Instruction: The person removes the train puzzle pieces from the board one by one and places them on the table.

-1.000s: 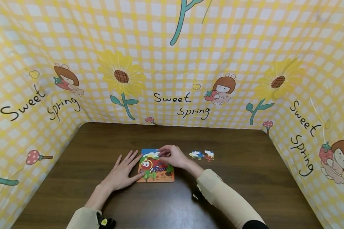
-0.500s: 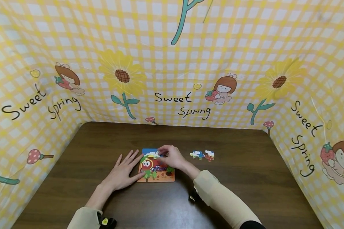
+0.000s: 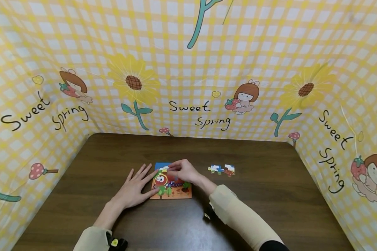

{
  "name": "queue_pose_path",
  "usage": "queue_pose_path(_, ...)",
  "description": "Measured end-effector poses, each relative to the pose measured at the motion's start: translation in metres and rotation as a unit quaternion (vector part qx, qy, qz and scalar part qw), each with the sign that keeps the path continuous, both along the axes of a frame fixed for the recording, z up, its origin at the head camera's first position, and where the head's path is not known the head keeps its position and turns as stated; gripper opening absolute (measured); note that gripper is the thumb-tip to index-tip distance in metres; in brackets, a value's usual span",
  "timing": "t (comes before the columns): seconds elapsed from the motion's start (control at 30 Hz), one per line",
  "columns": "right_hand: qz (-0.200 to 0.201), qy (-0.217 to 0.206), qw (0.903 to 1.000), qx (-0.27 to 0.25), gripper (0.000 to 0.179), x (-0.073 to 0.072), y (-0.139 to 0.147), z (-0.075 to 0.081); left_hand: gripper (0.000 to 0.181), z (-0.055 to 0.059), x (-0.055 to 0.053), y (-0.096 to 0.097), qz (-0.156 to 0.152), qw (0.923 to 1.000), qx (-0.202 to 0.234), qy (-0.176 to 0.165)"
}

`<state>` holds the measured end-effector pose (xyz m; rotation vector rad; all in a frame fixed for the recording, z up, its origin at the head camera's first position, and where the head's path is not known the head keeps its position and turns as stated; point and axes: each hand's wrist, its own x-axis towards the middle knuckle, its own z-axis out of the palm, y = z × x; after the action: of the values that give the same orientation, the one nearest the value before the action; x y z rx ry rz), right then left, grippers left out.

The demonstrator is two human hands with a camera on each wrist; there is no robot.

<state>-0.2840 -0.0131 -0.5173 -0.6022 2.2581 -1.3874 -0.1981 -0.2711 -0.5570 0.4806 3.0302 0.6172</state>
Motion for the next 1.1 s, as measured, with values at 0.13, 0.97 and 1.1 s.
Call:
queue_pose_path(0.13, -0.012, -0.021, 0.9997, -0.004, 0.04, -0.001, -0.002, -0.003, 0.08, 0.0, 0.0, 0.0, 0.0, 1.0, 0.002, -0.001)
queue_pose_path(0.97, -0.056, -0.067, 0.9961, -0.014, 0.048, -0.001, -0.014, -0.005, 0.081, 0.002, 0.001, 0.001, 0.0, 1.0, 0.001, 0.001)
queue_pose_path(1.1, -0.06, -0.071, 0.9955, -0.018, 0.048, -0.001, -0.015, -0.007, 0.081, 0.001, 0.001, 0.001, -0.001, 1.0, 0.002, 0.0)
